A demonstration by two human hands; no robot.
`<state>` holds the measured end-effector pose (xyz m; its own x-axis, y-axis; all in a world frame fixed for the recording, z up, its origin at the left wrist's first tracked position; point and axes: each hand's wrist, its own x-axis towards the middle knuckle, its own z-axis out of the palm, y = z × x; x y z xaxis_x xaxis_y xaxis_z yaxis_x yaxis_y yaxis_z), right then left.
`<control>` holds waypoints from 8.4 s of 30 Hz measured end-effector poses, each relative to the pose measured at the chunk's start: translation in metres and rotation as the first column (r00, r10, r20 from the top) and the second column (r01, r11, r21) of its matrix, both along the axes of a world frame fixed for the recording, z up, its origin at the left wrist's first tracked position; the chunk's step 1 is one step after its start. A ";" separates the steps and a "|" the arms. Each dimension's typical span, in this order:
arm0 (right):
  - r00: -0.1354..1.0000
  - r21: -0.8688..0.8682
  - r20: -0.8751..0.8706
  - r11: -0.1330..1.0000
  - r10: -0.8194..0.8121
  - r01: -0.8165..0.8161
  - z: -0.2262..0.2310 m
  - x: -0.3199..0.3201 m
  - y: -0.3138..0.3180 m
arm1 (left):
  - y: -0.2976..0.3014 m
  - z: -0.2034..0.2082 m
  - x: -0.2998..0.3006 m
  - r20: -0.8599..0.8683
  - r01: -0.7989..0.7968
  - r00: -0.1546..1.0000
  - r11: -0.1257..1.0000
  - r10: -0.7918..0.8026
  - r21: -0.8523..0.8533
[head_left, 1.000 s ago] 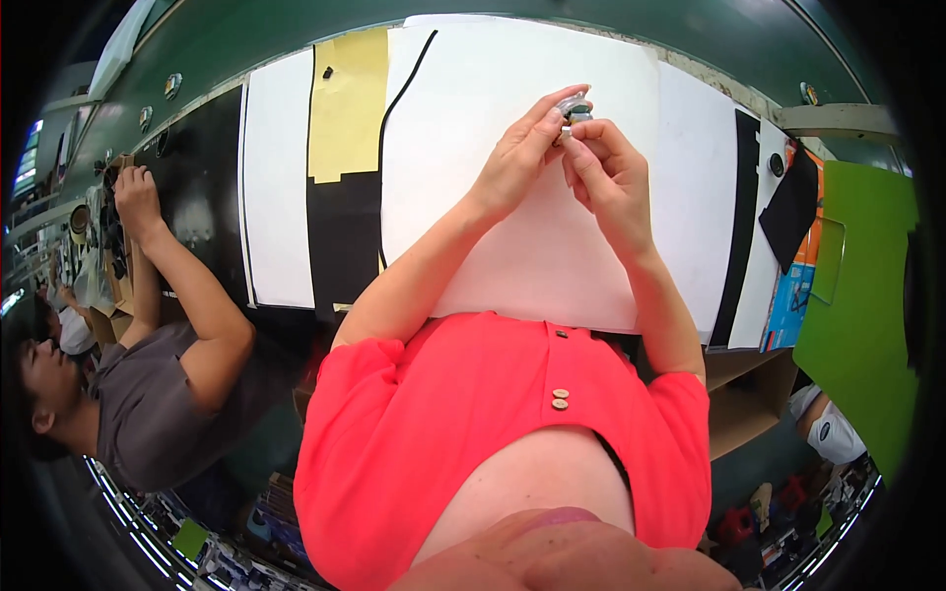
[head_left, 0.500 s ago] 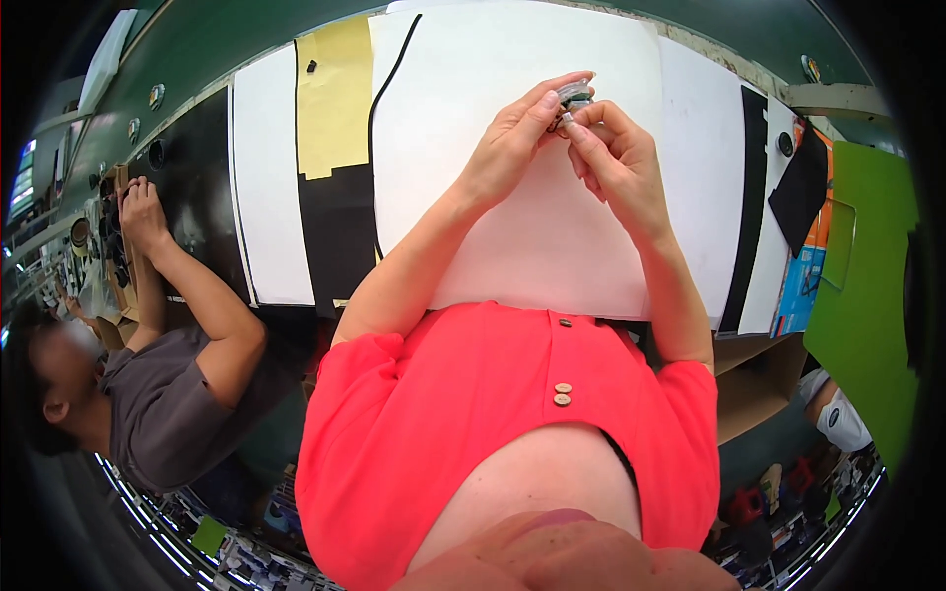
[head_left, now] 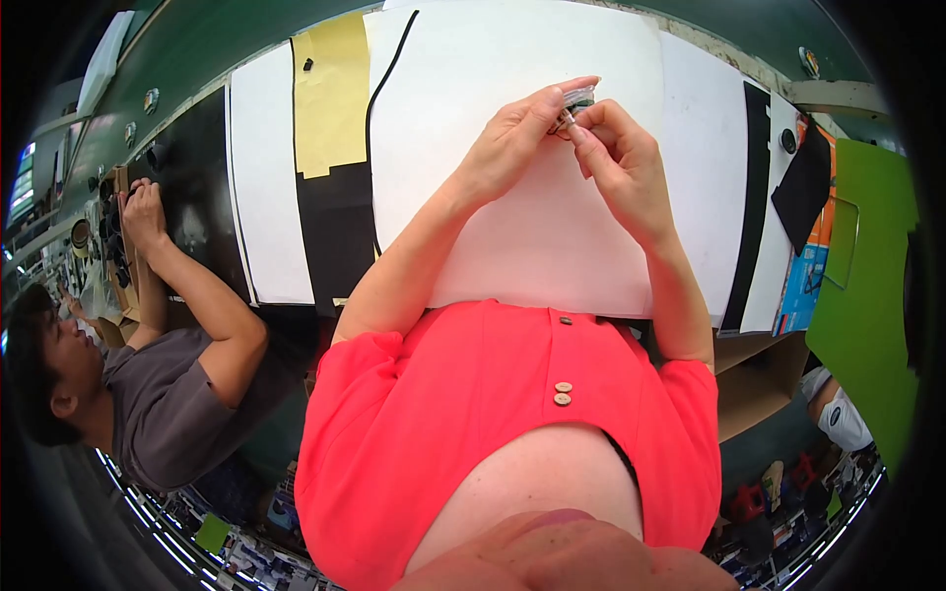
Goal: Manually assemble components into a circular electronic casing on a production line.
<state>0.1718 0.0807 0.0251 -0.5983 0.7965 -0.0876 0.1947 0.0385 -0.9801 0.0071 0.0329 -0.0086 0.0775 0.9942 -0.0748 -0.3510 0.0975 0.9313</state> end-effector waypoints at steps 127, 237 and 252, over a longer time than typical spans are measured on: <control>0.991 -0.049 -0.108 0.996 -0.080 0.075 -0.011 0.001 0.005 | -0.014 0.005 0.016 -0.080 -0.361 0.929 0.932 0.361 0.010; 0.945 -0.071 -0.238 0.974 -0.226 0.215 -0.009 -0.009 -0.011 | -0.015 0.021 0.025 0.033 -0.381 0.922 0.917 0.387 -0.117; 0.964 -0.155 -0.233 0.984 -0.126 0.091 -0.015 -0.001 0.002 | -0.009 0.016 0.019 -0.035 -0.362 0.932 0.926 0.360 -0.108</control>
<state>0.1705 0.0828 0.0102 -0.5259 0.8479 -0.0675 -0.0529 -0.1118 -0.9923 0.0257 0.0244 0.0076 -0.2867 0.9401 -0.1846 -0.3688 0.0696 0.9269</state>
